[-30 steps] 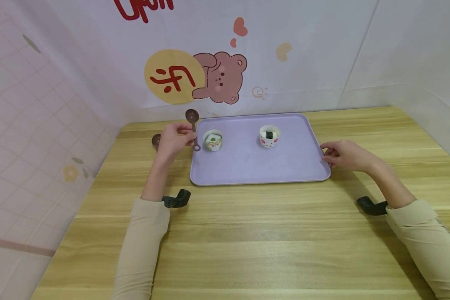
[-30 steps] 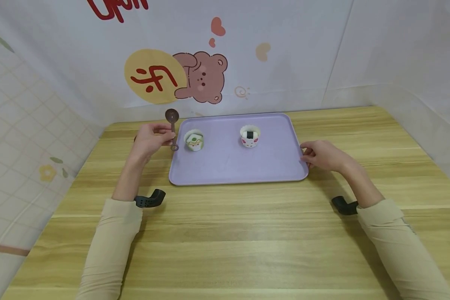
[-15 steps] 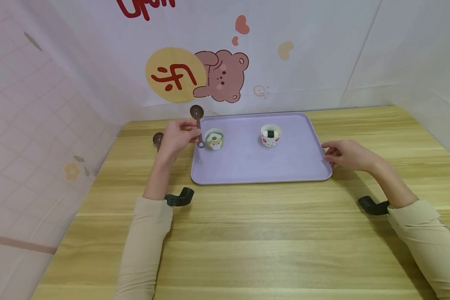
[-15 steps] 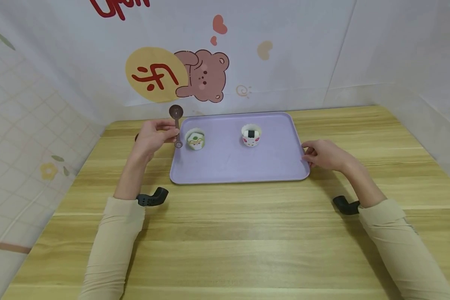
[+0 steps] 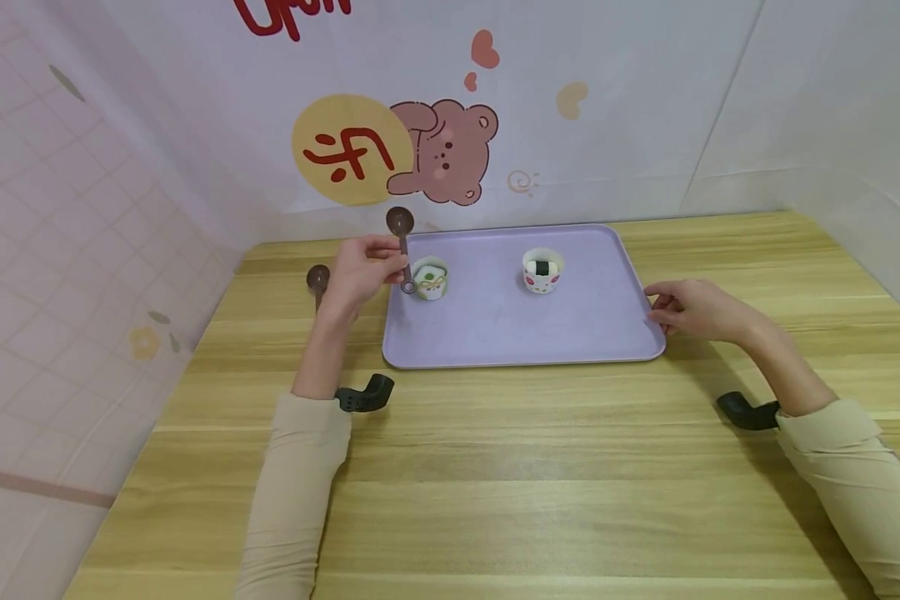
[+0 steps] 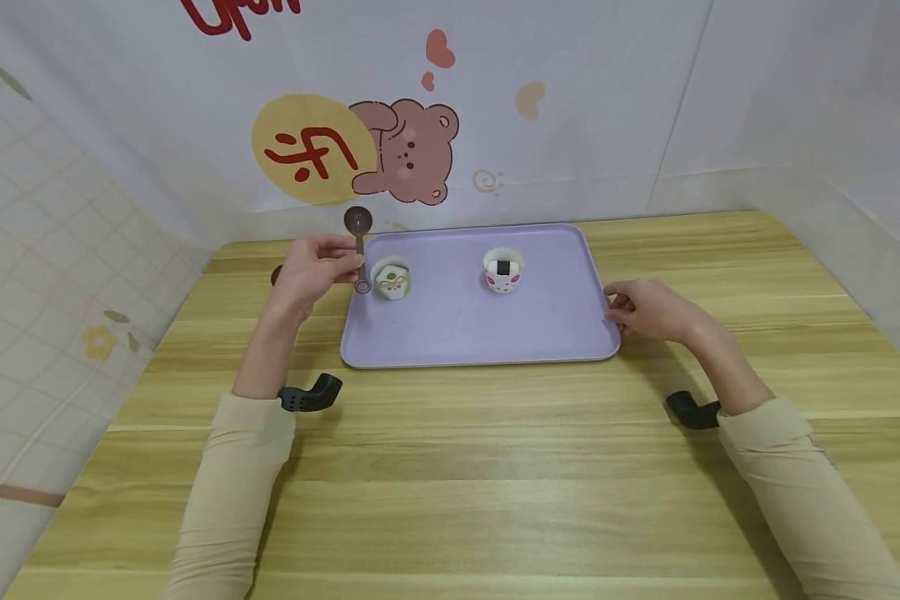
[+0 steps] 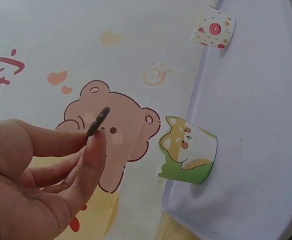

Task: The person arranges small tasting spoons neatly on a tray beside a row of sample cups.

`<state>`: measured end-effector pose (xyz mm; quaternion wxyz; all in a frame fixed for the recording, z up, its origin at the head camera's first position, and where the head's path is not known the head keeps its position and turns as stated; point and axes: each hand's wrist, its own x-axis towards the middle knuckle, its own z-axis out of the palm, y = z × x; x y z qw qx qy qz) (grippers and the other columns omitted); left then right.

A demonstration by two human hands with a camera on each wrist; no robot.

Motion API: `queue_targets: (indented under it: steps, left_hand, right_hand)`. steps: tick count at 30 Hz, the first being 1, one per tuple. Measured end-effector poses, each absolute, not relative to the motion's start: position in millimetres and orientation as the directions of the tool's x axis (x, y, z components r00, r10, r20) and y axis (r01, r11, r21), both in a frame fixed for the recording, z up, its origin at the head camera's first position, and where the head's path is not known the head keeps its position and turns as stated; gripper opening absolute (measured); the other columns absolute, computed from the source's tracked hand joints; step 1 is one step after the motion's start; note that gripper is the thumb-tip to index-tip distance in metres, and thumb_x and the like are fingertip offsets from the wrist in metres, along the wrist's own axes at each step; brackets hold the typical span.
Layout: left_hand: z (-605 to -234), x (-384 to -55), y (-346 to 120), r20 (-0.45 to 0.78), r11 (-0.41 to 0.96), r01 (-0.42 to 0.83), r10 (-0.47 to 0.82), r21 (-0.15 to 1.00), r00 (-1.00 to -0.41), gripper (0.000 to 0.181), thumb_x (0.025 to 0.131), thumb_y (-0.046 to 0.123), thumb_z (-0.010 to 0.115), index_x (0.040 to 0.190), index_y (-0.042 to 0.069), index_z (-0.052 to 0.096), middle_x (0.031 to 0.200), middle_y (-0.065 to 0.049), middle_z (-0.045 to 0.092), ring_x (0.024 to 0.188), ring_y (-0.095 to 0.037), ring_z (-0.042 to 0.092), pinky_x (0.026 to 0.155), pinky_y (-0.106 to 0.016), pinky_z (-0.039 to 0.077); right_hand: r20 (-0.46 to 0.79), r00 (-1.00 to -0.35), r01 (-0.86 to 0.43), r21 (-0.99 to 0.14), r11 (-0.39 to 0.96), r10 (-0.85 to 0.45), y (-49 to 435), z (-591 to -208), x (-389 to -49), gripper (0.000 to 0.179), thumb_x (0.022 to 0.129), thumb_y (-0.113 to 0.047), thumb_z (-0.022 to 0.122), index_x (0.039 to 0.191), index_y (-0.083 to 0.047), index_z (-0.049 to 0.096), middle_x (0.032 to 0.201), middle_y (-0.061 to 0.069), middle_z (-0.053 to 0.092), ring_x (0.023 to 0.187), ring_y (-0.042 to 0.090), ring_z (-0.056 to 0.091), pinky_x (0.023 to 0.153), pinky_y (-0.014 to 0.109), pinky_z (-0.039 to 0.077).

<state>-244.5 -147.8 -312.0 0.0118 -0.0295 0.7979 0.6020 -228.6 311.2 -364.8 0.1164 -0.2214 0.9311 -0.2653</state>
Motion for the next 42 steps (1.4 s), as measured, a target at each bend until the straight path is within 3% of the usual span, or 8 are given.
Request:
queue_targets:
  steps: [29, 42]
  left_hand:
    - [-314, -249, -128, -0.048, 0.175, -0.046, 0.008, 0.983, -0.999, 0.031, 0.095, 0.000, 0.068, 0.124, -0.007, 0.062, 0.104, -0.014, 0.063, 0.079, -0.015, 0.065, 0.072, -0.021, 0.060]
    - [-322, -254, -113, -0.038, 0.157, -0.032, 0.038, 0.987, -0.999, 0.029, 0.093, -0.003, 0.069, 0.121, -0.010, 0.062, 0.098, -0.014, 0.063, 0.072, -0.013, 0.064, 0.068, -0.020, 0.059]
  right_hand:
    - [-0.107, -0.878, -0.343, -0.541, 0.768, -0.467, 311, -362, -228, 0.039, 0.095, 0.005, 0.064, 0.126, 0.024, 0.050, 0.095, 0.025, 0.069, 0.074, 0.026, 0.070, 0.064, 0.035, 0.062]
    - [-0.108, -0.878, -0.337, -0.553, 0.762, -0.467, 312, -364, -229, 0.038, 0.095, 0.005, 0.064, 0.126, 0.024, 0.050, 0.095, 0.025, 0.069, 0.074, 0.026, 0.070, 0.063, 0.035, 0.061]
